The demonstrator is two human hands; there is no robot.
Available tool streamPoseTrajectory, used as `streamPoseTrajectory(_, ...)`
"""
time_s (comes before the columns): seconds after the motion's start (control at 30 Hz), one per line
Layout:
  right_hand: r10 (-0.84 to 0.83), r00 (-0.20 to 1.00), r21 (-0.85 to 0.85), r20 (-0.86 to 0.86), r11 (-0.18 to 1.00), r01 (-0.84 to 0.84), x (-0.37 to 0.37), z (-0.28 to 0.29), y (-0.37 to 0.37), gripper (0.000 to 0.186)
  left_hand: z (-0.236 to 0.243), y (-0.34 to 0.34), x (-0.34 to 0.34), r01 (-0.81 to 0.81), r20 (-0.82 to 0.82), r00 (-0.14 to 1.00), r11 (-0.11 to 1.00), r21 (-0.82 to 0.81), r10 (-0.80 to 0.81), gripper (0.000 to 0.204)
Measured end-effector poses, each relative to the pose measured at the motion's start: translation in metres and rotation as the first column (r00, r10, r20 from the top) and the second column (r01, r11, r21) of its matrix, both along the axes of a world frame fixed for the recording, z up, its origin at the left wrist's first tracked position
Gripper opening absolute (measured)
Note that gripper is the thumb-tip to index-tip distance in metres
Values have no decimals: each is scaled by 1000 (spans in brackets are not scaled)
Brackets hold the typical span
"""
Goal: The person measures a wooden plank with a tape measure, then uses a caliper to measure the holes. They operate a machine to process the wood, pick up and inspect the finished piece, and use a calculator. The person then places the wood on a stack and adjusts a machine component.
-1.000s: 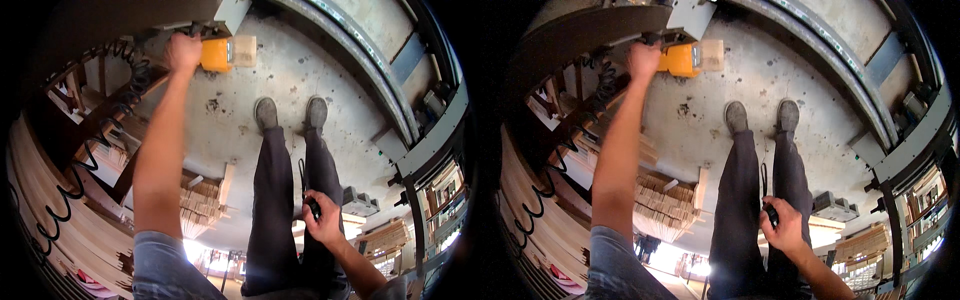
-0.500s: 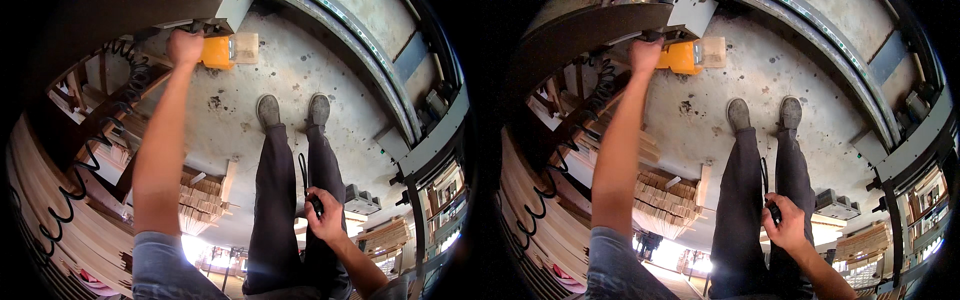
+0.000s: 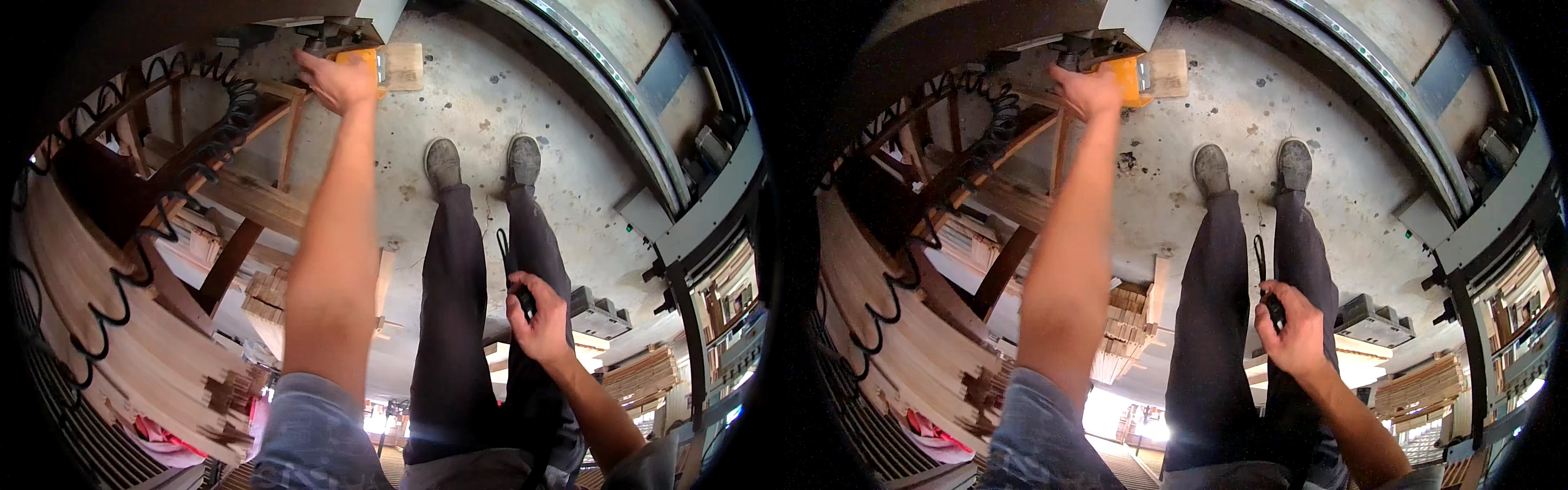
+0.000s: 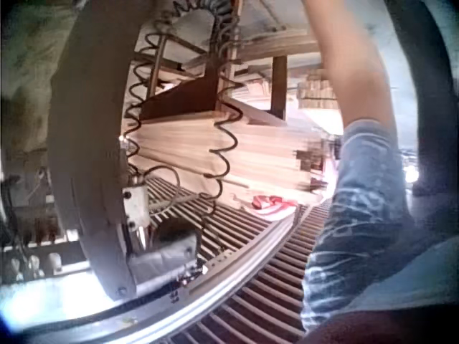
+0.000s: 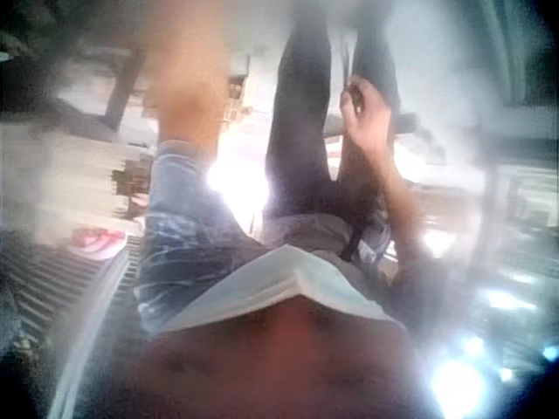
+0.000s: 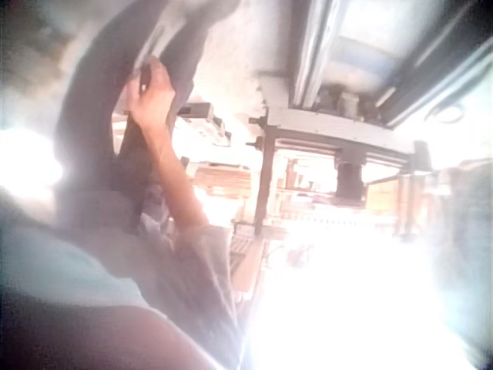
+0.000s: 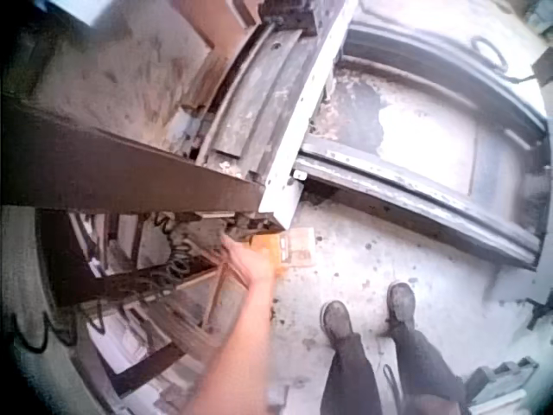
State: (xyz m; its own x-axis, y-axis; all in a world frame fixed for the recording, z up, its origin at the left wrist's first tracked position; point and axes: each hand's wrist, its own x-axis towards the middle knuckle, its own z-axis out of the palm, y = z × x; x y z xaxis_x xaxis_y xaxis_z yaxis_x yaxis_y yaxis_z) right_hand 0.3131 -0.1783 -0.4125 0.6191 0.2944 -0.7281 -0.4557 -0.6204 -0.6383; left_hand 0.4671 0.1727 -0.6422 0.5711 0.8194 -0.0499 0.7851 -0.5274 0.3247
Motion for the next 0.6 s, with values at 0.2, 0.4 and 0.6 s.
streamPoseTrajectory(0.2,28,998,-91,61,996,-23,-14,1,-11,25,36,-117,-153,135,-148,915,631,-764,-374,34)
streamPoseTrajectory(0.4,-532,815,-48,-229,843,536,-46,-5,-59,30,217,-271,-213,90,76,990,112,-990,-120,44)
streamPoseTrajectory(0.6,-413,268,-15,-871,565,825,-22,136,-39,51,347,-270,-252,441,271,873,415,-796,-406,54)
